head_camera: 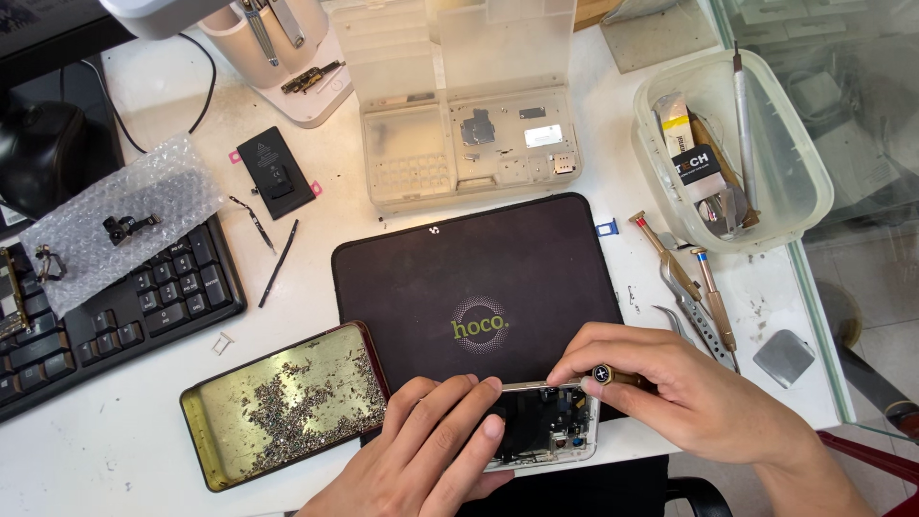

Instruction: The person uses a precision screwdriver to remove screws from a disassembled smartphone and places them into a metal tray. The person repeatedly picks up screws from the tray and inserts them into the phone, continuing the reassembly process.

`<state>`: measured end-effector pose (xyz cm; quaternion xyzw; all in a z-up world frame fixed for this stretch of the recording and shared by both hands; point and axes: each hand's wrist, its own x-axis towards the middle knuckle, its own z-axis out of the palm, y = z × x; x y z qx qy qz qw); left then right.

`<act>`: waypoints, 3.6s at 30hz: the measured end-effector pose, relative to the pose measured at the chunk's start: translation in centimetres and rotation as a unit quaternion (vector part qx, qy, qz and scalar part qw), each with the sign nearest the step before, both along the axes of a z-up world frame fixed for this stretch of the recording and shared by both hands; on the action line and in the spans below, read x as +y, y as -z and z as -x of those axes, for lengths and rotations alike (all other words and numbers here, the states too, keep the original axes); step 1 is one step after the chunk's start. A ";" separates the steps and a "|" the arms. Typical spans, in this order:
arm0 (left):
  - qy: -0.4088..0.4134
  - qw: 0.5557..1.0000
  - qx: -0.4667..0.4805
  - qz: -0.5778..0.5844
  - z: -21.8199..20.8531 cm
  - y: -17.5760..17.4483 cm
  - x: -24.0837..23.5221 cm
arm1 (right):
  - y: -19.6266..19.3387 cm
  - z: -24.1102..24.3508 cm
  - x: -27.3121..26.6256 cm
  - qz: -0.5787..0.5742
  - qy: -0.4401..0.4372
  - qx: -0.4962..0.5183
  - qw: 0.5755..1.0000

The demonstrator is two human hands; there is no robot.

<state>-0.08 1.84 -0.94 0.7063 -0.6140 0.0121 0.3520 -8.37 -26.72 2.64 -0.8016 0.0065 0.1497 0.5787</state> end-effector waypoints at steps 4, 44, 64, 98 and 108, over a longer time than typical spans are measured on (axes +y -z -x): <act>-0.002 1.000 0.005 0.000 0.0 -0.2 -0.1 | 0.1 0.1 -0.2 -0.009 -0.009 -0.026 1.000; -0.038 0.988 0.117 -0.088 0.5 -3.1 -1.3 | 3.3 5.1 6.0 -0.184 0.271 -0.008 0.945; -0.055 0.977 0.167 -0.120 0.6 -2.9 -1.3 | 4.6 5.7 5.6 -0.210 0.281 0.024 0.936; -0.096 0.994 0.047 -0.011 0.5 -0.9 -2.3 | 8.4 6.3 7.5 0.343 0.166 -0.485 0.787; -0.067 0.996 0.041 -0.032 0.2 -0.3 -2.4 | 9.2 6.6 7.6 0.370 0.142 -0.456 0.797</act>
